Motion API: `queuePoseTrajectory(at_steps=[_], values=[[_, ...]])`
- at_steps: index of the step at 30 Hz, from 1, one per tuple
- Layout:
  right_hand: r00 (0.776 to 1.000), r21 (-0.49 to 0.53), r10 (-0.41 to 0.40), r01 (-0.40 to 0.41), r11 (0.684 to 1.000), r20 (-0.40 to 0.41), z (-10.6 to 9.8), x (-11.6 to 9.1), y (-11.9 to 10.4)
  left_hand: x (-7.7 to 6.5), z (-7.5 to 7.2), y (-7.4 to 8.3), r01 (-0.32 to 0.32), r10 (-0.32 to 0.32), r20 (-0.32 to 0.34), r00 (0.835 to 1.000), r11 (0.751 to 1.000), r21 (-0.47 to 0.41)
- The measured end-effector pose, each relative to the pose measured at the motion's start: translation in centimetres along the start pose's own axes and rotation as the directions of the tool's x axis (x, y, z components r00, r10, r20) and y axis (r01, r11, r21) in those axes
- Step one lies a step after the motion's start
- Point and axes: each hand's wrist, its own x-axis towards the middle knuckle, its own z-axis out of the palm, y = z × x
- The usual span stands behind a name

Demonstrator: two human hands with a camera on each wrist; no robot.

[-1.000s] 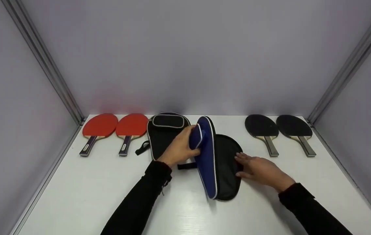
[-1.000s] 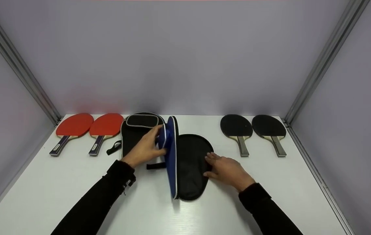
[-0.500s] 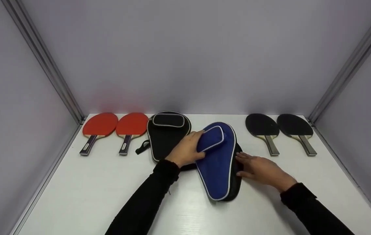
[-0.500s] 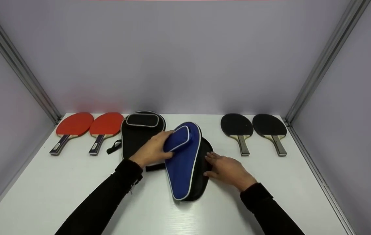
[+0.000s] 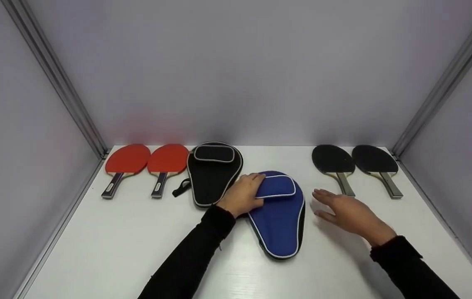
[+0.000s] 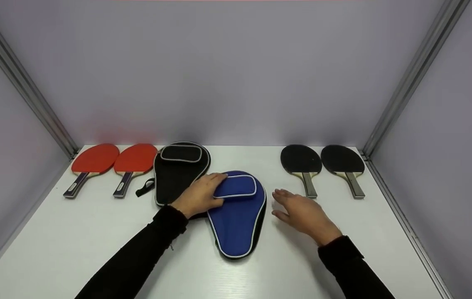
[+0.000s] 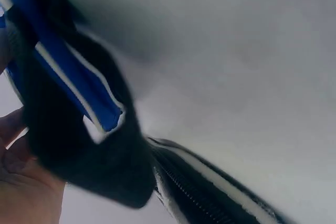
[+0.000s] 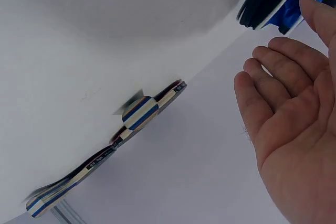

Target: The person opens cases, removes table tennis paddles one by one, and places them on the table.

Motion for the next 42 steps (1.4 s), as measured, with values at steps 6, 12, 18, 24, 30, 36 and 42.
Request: queuePoseTrajectory(at_steps=[6,12,18,24,30,36,42], values=[[0.997,-0.017,-0.073,0.073,0.997,-0.015,-0.2,-0.1,-3.1,-0.1,0.1,0.3,-0.007,0.006,0.028,1.000,1.000,0.028],[0.978,-0.025,-0.194,0.196,0.980,0.071,0.4,0.1,-7.4,0.3,0.8,-0.3,-0.008,0.003,0.059,0.998,0.996,0.091],[0.964,-0.060,-0.182,0.197,0.979,0.191,1.7,0.2,-10.7,-0.1,-0.5,0.7,-0.023,0.010,0.100,0.995,0.992,0.128],[0.976,-0.130,-0.128,0.151,0.980,0.174,2.4,0.7,-11.6,-0.4,-0.7,0.8,-0.035,0.019,0.111,0.994,0.989,0.144],[0.986,-0.139,-0.102,0.120,0.983,0.131,2.6,1.8,-10.8,-1.0,-1.3,1.0,-0.012,0.000,0.105,0.994,0.993,0.121],[0.992,-0.099,-0.038,0.050,0.994,0.120,2.9,3.3,-9.4,-1.6,-1.7,0.8,-0.010,-0.002,0.130,0.991,0.995,0.095],[0.996,-0.077,0.023,-0.016,0.997,0.090,3.2,4.8,-8.0,-2.3,-2.1,0.3,0.016,-0.024,0.147,0.989,0.998,0.057]])
